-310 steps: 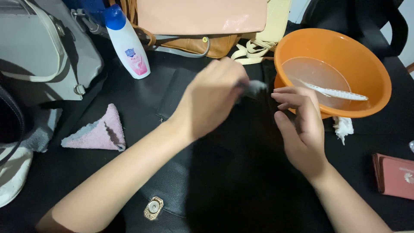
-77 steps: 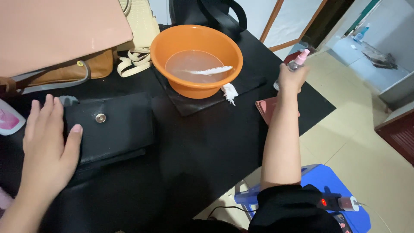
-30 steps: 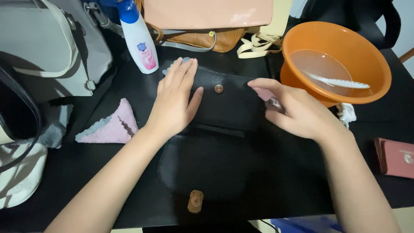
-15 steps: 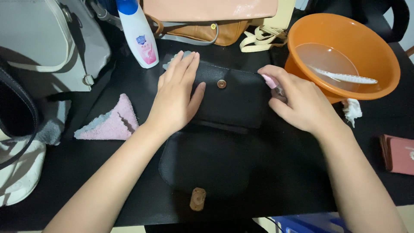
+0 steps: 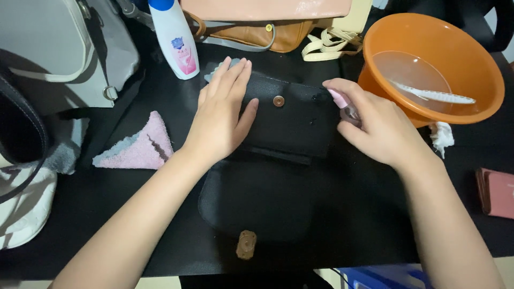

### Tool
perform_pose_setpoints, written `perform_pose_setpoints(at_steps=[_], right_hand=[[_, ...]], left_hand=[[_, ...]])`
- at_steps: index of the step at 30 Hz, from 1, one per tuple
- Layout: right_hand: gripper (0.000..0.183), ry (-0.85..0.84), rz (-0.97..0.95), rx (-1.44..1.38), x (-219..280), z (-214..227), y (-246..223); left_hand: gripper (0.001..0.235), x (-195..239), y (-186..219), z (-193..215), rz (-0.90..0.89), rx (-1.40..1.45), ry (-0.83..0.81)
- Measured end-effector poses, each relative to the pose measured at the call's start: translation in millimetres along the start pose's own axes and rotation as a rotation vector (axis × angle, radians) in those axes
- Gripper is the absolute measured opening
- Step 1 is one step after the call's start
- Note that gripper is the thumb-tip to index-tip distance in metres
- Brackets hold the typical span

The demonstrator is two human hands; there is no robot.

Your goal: Cleaning a small black leather wallet using a spray cleaner and a microfiber cloth.

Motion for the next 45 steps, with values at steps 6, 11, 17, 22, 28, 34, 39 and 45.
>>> perform_pose_setpoints(at_steps=[6, 11, 17, 22, 28, 34, 39, 45], right_hand=[[0.069, 0.098, 0.102, 0.094, -0.3, 17.9, -10.4], [0.068, 0.034, 0.069, 0.144, -16.3, 45.6, -45.5], [0.063, -0.302, 0.018, 0.148, -55.3, 20.4, -86.2], [0.060, -0.349, 0.111, 0.141, -74.7, -3.1, -96.0], [0.051, -0.309, 0.117, 0.071, -73.9, -6.0, -93.0], [0.052, -0.311, 0.072, 0.084, -72.5, -4.8, -94.8], [0.054, -0.325, 0.128, 0.055, -74.9, -9.1, -90.5], [0.052, -0.323, 0.104, 0.063, -73.9, -8.8, -89.2]], left_hand=[[0.069, -2.9, -28.1, -4.5, 0.173, 0.641, 0.031], [0.081, -5.3, -33.9, -13.0, 0.389, 0.967, -0.060], [0.063, -6.5, -51.9, -31.3, 0.301, 0.737, -0.013], [0.061, -6.8, -55.0, -35.6, 0.292, 0.750, -0.022], [0.067, -7.2, -50.1, -30.3, 0.346, 0.862, -0.099], [0.068, -4.6, -46.9, -27.3, 0.369, 0.892, -0.108], [0.085, -1.6, -44.0, -24.2, 0.334, 0.769, -0.105], [0.096, -2.0, -39.9, -21.5, 0.348, 0.723, -0.142]])
Point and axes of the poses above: each hand's wrist, its own x-axis away from the middle knuckle, its own z-axis out of the back of the hand, y = z × x, the point moved 7 cm from there along -x, towards the middle knuckle, and after that the axes turned 6 degrees about z, right-handed, at the moved point
